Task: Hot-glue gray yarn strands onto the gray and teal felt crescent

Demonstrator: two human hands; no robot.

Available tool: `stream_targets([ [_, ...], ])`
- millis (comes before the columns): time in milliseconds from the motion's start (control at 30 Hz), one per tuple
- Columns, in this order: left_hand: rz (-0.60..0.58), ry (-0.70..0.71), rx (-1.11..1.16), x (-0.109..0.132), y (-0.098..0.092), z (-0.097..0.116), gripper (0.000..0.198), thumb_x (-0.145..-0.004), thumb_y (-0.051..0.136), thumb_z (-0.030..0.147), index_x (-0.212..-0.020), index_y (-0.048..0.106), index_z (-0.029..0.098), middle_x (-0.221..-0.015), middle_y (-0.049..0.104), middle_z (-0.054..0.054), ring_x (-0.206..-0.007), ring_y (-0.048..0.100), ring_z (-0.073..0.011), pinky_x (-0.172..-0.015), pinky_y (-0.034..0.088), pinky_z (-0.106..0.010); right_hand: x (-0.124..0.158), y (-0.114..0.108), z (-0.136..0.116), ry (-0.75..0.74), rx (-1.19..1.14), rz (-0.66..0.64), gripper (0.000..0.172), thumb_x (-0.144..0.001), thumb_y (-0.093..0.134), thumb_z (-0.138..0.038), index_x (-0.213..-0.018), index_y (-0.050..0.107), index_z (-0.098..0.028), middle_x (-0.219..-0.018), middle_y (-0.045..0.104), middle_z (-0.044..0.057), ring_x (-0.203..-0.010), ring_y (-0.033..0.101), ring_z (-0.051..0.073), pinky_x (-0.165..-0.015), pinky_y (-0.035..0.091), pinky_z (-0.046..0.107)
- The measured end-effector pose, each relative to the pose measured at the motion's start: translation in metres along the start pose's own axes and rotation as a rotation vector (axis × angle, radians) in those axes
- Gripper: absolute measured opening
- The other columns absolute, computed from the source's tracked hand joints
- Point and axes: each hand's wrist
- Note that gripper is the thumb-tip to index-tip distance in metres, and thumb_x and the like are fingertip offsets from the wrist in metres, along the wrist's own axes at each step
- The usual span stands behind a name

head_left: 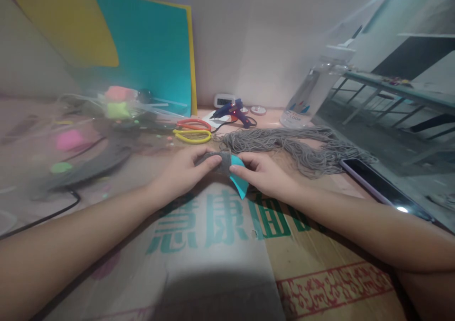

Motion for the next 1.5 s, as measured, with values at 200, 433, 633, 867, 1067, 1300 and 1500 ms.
stream_targets([
  [200, -0.020, 0.044, -0.022, 0.000, 0.000, 0.001, 0.032, -0.089, 0.051, 0.047, -0.091, 0.068, 0.020, -0.081, 0.069, -0.001, -0.074, 0.059, -0.0172, -0.066, 0.044, -0.026, -0.002, 0.000, -0.001, -0.050, -0.050, 0.077, 0.023, -0.087, 0.054, -0.039, -0.083, 0.061, -0.017, -0.074, 0.057, -0.001, -0.065, 0.051, 0.011, -0.058, 0.040, 0.023],
  [433, -0.065, 0.049, 0.027, 0.000, 0.001, 0.002, 0.032, -0.087, 0.055, 0.048, -0.095, 0.069, 0.020, -0.087, 0.070, -0.002, -0.078, 0.062, -0.0187, -0.070, 0.047, -0.028, -0.003, 0.000, -0.001, 0.017, -0.144, 0.075, 0.020, -0.081, 0.062, -0.037, -0.080, 0.061, -0.017, -0.071, 0.058, -0.002, -0.061, 0.051, 0.010, -0.055, 0.040, 0.023],
  [633, 0.085, -0.149, 0.388, -0.008, 0.004, -0.007, 0.047, -0.086, 0.053, 0.055, -0.117, 0.058, 0.019, -0.084, 0.067, -0.004, -0.055, 0.054, -0.0117, -0.048, 0.041, -0.023, -0.006, -0.001, 0.004, 0.095, -0.368, 0.217, 0.025, -0.080, 0.064, -0.042, -0.084, 0.053, -0.020, -0.058, 0.049, -0.008, -0.046, 0.040, 0.006, -0.043, 0.029, 0.020],
  [867, 0.054, -0.166, 0.151, -0.006, 0.004, -0.008, 0.040, -0.082, 0.058, 0.057, -0.075, 0.063, 0.018, -0.064, 0.061, -0.001, -0.053, 0.055, -0.0142, -0.047, 0.041, -0.024, -0.006, 0.001, 0.004, 0.130, -0.461, 0.133, 0.030, -0.076, 0.071, -0.040, -0.083, 0.051, -0.019, -0.063, 0.058, -0.007, -0.053, 0.052, 0.008, -0.052, 0.040, 0.020],
  [1067, 0.103, -0.168, 0.123, -0.004, 0.001, -0.002, 0.038, -0.084, 0.055, 0.053, -0.066, 0.054, 0.019, -0.061, 0.055, 0.000, -0.053, 0.053, -0.0135, -0.044, 0.039, -0.023, -0.004, 0.000, 0.001, 0.015, -0.328, 0.128, 0.032, -0.088, 0.056, -0.047, -0.080, 0.057, -0.017, -0.068, 0.061, -0.002, -0.060, 0.056, 0.009, -0.057, 0.043, 0.022],
  [1300, 0.087, -0.196, 0.118, -0.005, 0.003, -0.003, 0.036, -0.084, 0.054, 0.049, -0.065, 0.049, 0.019, -0.058, 0.052, 0.003, -0.051, 0.050, -0.0126, -0.045, 0.037, -0.023, -0.008, -0.002, 0.007, 0.011, -0.323, 0.303, 0.020, -0.085, 0.061, -0.037, -0.081, 0.053, -0.019, -0.068, 0.059, -0.003, -0.057, 0.052, 0.009, -0.055, 0.041, 0.023],
  [1500, 0.093, -0.135, 0.059, -0.007, 0.004, -0.008, 0.038, -0.086, 0.053, 0.050, -0.065, 0.050, 0.019, -0.060, 0.055, 0.002, -0.056, 0.053, -0.0136, -0.052, 0.038, -0.025, -0.016, -0.008, 0.025, -0.128, -0.180, 0.388, 0.011, -0.077, 0.058, -0.017, -0.088, 0.058, -0.019, -0.086, 0.059, 0.000, -0.080, 0.056, 0.014, -0.075, 0.045, 0.029],
])
Point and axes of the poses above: each hand's wrist, its own x-axis away from the middle knuckle, its own y-axis out of the palm, z = x × y
